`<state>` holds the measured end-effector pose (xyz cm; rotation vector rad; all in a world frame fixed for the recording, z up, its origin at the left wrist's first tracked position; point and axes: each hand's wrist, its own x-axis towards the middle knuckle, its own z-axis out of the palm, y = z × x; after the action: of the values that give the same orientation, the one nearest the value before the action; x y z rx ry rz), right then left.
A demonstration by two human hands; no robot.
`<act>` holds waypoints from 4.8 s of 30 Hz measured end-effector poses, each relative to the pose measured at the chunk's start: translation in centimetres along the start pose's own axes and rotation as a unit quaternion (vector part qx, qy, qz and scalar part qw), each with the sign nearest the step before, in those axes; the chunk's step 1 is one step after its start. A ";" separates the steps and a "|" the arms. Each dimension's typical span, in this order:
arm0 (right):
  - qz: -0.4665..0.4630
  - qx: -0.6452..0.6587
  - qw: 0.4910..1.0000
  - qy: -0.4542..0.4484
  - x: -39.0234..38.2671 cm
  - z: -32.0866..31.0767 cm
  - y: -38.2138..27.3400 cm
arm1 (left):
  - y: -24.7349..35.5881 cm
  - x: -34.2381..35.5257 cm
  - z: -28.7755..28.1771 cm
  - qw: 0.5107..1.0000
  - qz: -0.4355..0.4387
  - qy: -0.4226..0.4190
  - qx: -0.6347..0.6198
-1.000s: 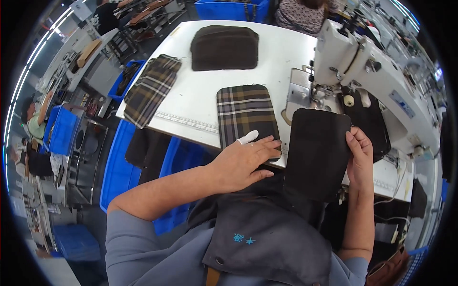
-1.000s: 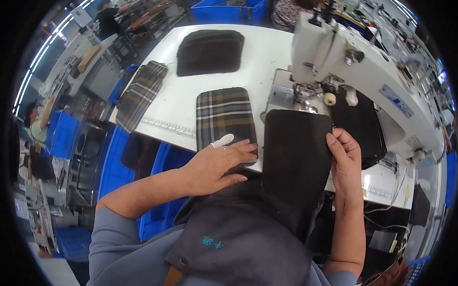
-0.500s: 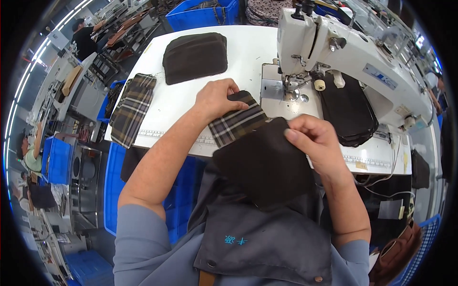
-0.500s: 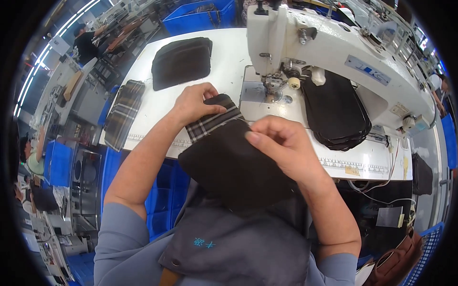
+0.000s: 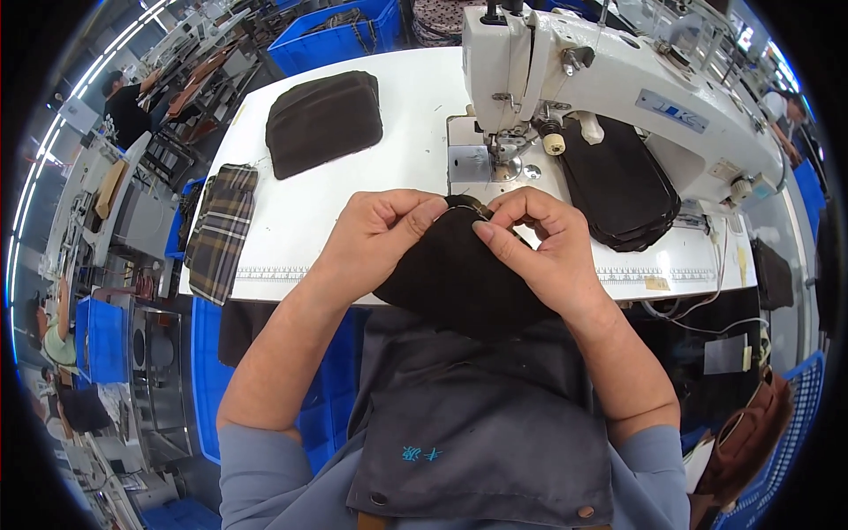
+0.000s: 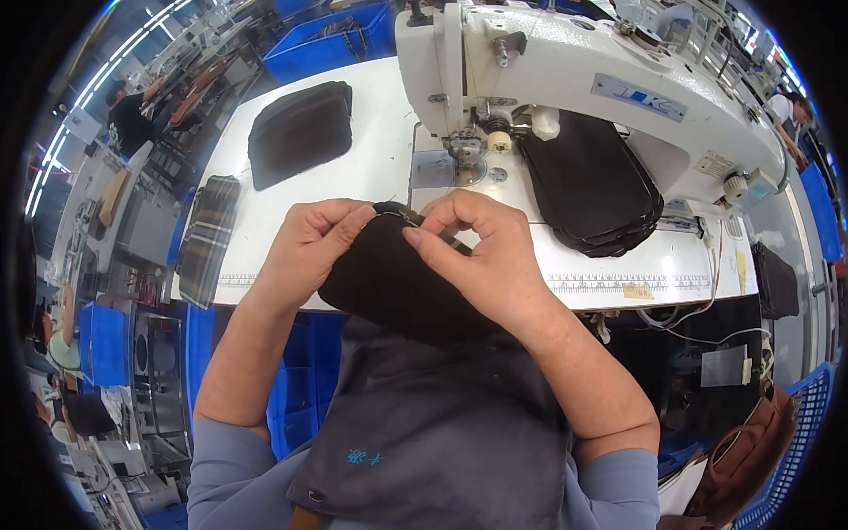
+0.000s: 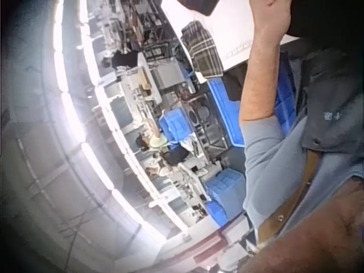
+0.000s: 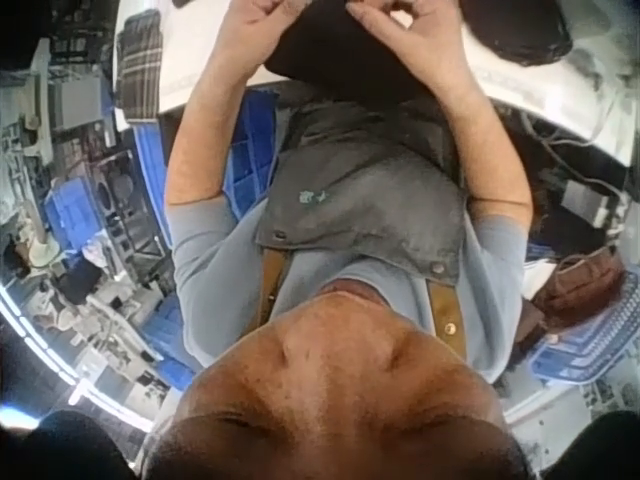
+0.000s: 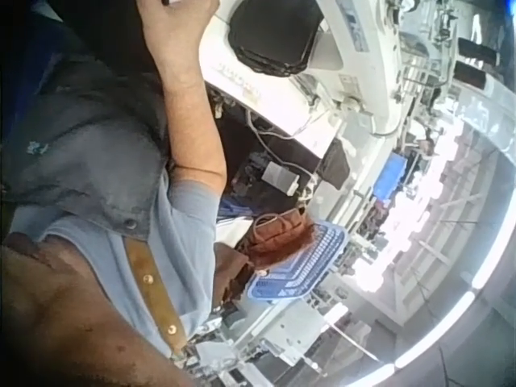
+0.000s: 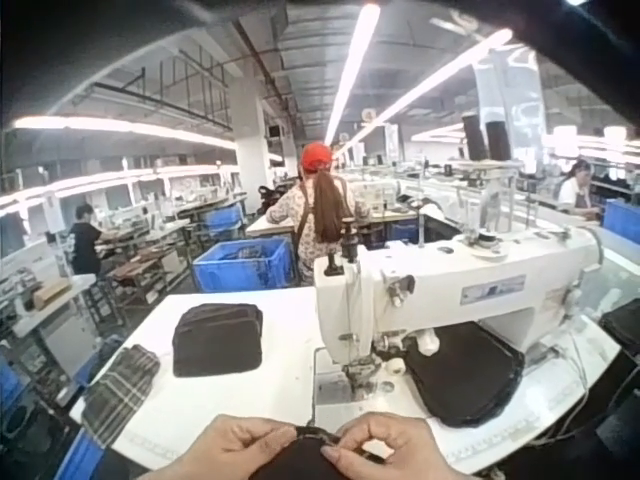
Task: Sewing various fabric and leather components of a bag using an industrial sewing machine.
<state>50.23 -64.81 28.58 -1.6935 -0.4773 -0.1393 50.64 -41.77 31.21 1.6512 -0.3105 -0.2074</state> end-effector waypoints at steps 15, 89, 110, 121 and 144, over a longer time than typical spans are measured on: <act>0.028 0.060 0.998 0.012 -0.8 -0.4 -0.2 | 1.1 -1.1 1.5 1.000 0.003 0.010 0.003; -0.219 -0.376 0.883 -0.178 -3.0 -4.3 2.7 | -5.4 0.0 3.5 0.868 0.313 -0.040 0.382; -0.247 -0.390 0.877 -0.133 -5.2 -3.3 3.4 | -4.5 0.2 4.6 0.838 0.282 -0.120 0.451; -0.198 -0.310 0.920 -0.132 -4.5 -4.1 3.6 | -3.8 -0.1 4.7 0.808 0.275 -0.138 0.503; -0.314 -0.352 0.879 -0.064 -2.4 -3.0 4.8 | -5.3 -0.2 3.4 0.724 0.419 0.008 0.549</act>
<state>50.47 -68.79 23.91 -2.1971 -1.1774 -0.7545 49.77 -44.50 25.57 2.4437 -1.3167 0.8545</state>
